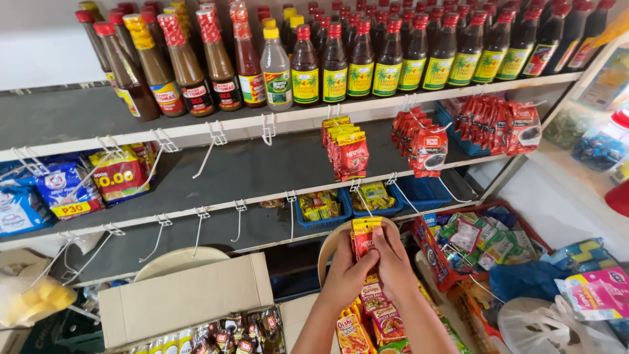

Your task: The person unpacks various food items from a cardboard box and arranges them on store shelves. They handle packets of instant coffee, instant noodles, and powdered drink mixes, placing them on hooks or into baskets on the shelves.

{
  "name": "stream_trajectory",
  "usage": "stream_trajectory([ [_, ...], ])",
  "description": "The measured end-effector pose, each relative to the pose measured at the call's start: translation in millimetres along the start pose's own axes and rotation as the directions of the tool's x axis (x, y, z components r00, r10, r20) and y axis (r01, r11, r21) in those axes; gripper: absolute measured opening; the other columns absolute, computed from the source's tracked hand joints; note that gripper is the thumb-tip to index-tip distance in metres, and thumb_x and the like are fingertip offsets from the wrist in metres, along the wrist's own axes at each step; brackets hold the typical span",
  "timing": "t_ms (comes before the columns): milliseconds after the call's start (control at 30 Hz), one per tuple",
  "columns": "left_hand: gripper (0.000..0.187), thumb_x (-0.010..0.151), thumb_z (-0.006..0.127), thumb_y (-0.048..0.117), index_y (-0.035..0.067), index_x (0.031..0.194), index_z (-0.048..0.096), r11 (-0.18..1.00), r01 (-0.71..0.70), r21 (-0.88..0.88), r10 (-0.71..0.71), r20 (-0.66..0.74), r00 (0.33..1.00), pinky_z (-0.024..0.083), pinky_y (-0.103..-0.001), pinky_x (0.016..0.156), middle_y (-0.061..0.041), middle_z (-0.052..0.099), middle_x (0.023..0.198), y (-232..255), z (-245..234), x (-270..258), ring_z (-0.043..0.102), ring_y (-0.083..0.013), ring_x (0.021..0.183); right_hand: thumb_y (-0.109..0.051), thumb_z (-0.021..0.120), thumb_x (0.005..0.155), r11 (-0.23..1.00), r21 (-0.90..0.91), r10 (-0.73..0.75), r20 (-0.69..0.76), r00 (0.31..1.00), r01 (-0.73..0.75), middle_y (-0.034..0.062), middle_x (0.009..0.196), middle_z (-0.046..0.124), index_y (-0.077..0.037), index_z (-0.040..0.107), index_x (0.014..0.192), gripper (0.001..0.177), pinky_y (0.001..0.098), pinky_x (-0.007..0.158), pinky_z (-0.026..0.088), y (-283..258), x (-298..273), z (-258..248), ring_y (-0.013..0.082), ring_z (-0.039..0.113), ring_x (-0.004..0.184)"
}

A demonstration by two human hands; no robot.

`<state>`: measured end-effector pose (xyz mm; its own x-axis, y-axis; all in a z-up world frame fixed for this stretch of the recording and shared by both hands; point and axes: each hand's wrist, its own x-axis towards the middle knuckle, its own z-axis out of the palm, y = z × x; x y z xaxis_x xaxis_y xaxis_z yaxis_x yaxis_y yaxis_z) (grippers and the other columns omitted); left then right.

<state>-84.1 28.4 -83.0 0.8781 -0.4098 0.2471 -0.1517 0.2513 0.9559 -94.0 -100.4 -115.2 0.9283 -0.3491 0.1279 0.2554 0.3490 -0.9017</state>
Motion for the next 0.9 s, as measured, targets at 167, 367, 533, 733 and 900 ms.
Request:
stream_trajectory([
  [167,0.047,0.097,0.063,0.018,0.002,0.137,0.044,0.999,0.052,0.003,-0.052,0.095,0.994,0.052,-0.033,0.095,-0.011,0.066,0.122,3.3,-2.0,-5.2,0.064,-0.0173,0.111,-0.03,0.05,0.105,0.982,0.145,0.137,-0.093,0.986,-0.123,0.0054,0.121,0.066,-0.005,0.056,0.139,0.043,0.0301,0.094,0.05,10.2,-0.1,-13.1,0.0127,0.061,0.107],
  [367,0.062,0.095,0.064,0.013,0.003,0.145,0.029,0.998,0.067,-0.013,-0.063,0.213,0.975,0.047,-0.033,0.104,-0.01,0.058,0.133,13.4,-2.0,-13.8,0.056,-0.0162,0.124,-0.031,0.058,0.099,0.96,0.209,0.212,-0.099,0.972,-0.188,0.0068,0.13,0.066,-0.004,0.053,0.144,0.053,0.0321,0.095,0.051,12.5,-3.3,-20.9,0.0151,0.063,0.115],
  [533,0.072,0.093,0.061,0.011,0.003,0.154,0.022,0.991,0.068,-0.112,-0.039,0.244,0.969,0.04,-0.032,0.111,-0.008,0.05,0.143,-8.1,-10.9,-16.9,0.049,-0.0157,0.133,-0.033,0.058,0.098,0.955,0.205,0.22,-0.015,0.975,-0.212,0.0059,0.125,0.069,-0.006,0.056,0.142,0.052,0.0307,0.093,0.054,-6.1,-12.0,-10.6,0.0141,0.067,0.11],
  [733,0.061,0.101,0.063,0.02,0.001,0.153,0.036,0.986,0.152,-0.074,-0.124,0.297,0.947,0.044,-0.031,0.109,-0.009,0.056,0.14,12.5,-14.0,-15.8,0.053,-0.0154,0.128,-0.035,0.058,0.104,0.929,0.3,0.237,-0.035,0.971,-0.216,0.0105,0.113,0.071,0.0,0.062,0.132,0.045,0.0366,0.085,0.055,5.4,-9.9,-27.2,0.0194,0.069,0.098],
  [900,0.054,0.099,0.062,0.013,0.004,0.149,0.042,0.986,0.167,-0.03,-0.149,0.312,0.938,0.051,-0.032,0.101,-0.006,0.061,0.132,7.4,-13.4,-9.1,0.059,-0.0147,0.119,-0.031,0.055,0.102,0.99,0.141,-0.031,-0.003,1.0,0.032,0.0067,0.118,0.065,-0.006,0.055,0.134,0.041,0.0303,0.091,0.052,-16.4,-13.3,-15.1,0.0125,0.064,0.106],
])
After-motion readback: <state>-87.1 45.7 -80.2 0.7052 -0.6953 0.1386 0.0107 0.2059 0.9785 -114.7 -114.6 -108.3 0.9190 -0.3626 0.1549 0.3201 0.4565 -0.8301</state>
